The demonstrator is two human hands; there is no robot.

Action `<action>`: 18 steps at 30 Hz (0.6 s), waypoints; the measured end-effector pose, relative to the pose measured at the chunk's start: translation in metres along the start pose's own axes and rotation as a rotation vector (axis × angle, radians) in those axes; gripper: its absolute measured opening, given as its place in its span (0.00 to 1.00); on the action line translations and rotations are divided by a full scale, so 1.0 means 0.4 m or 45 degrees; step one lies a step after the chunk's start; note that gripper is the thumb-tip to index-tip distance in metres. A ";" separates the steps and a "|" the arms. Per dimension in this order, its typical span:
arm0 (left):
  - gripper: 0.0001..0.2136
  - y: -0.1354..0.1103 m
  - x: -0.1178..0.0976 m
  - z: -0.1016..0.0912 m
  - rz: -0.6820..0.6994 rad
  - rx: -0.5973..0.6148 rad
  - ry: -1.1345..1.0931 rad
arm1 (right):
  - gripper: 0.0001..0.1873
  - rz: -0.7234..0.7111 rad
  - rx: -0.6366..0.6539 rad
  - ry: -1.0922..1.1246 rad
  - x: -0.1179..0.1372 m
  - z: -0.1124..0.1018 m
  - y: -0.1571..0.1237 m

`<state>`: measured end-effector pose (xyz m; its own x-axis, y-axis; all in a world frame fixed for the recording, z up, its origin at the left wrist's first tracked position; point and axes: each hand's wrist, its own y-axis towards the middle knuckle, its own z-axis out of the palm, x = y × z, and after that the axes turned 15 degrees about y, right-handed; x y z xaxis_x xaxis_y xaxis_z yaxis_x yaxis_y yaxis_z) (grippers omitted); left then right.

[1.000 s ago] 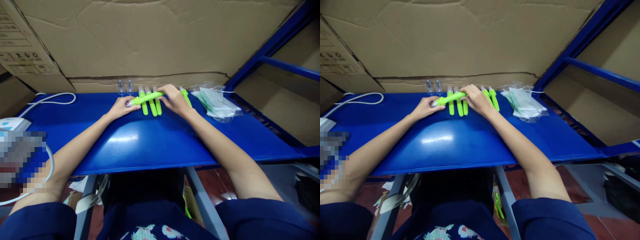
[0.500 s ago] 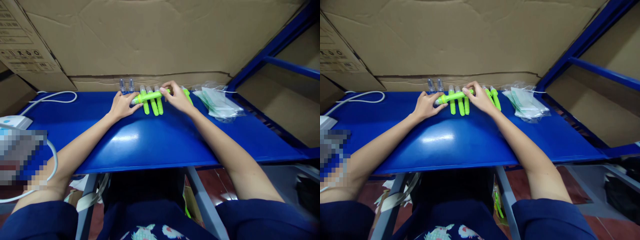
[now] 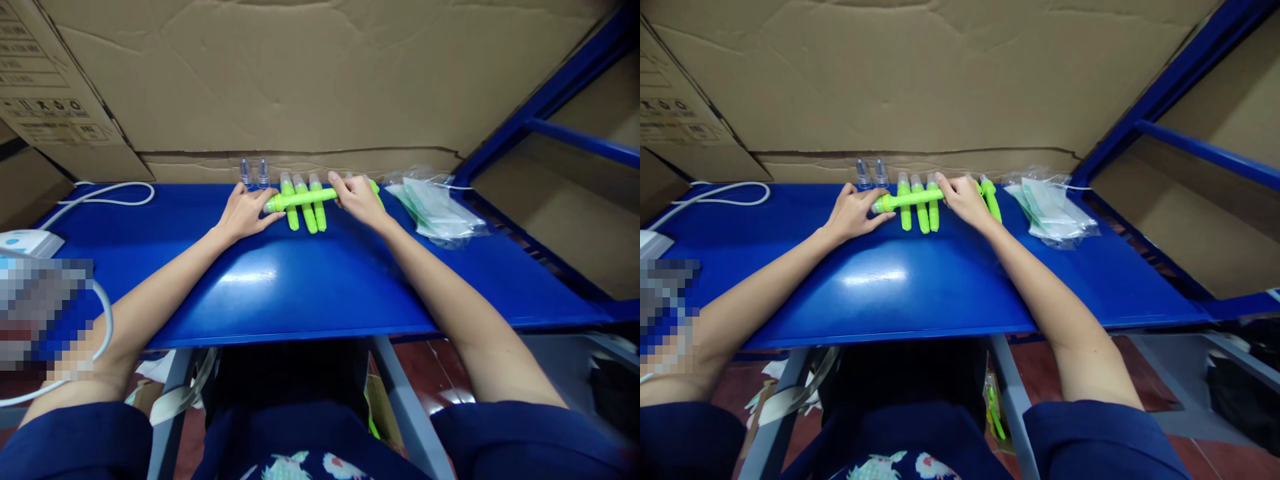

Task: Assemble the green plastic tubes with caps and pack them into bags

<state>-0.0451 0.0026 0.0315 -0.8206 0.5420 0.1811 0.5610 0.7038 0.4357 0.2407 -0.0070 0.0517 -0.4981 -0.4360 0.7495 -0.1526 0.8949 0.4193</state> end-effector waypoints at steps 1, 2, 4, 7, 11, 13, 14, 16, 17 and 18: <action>0.29 0.001 -0.002 0.000 -0.003 -0.004 0.001 | 0.46 0.014 -0.001 0.014 -0.002 0.000 0.001; 0.28 0.001 -0.003 0.001 -0.010 -0.013 0.000 | 0.45 0.019 -0.007 0.044 -0.004 -0.001 0.003; 0.28 0.003 -0.002 0.004 -0.034 -0.042 -0.005 | 0.44 0.006 -0.024 0.153 -0.010 -0.003 0.009; 0.27 0.004 0.004 0.005 -0.066 -0.051 -0.001 | 0.43 -0.058 0.036 0.314 -0.017 -0.008 0.016; 0.27 0.004 0.014 0.007 -0.053 -0.019 0.050 | 0.39 -0.078 0.131 0.226 -0.028 -0.011 0.018; 0.27 0.004 0.016 0.010 -0.030 -0.004 0.075 | 0.34 -0.065 0.110 0.144 -0.032 -0.010 0.016; 0.28 0.004 0.016 0.011 -0.018 -0.003 0.086 | 0.32 -0.066 0.097 0.115 -0.034 -0.009 0.015; 0.28 0.004 0.014 0.014 0.006 -0.014 0.109 | 0.29 -0.058 0.099 0.069 -0.036 -0.008 0.012; 0.29 0.004 0.013 0.015 0.017 -0.027 0.121 | 0.29 -0.041 0.118 0.041 -0.036 -0.008 0.012; 0.29 0.004 0.011 0.015 0.023 -0.042 0.132 | 0.29 -0.019 0.142 0.010 -0.036 -0.010 0.011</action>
<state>-0.0474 0.0088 0.0277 -0.8180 0.5032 0.2787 0.5736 0.6778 0.4600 0.2506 0.0030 0.0448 -0.4885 -0.4496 0.7478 -0.2539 0.8932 0.3711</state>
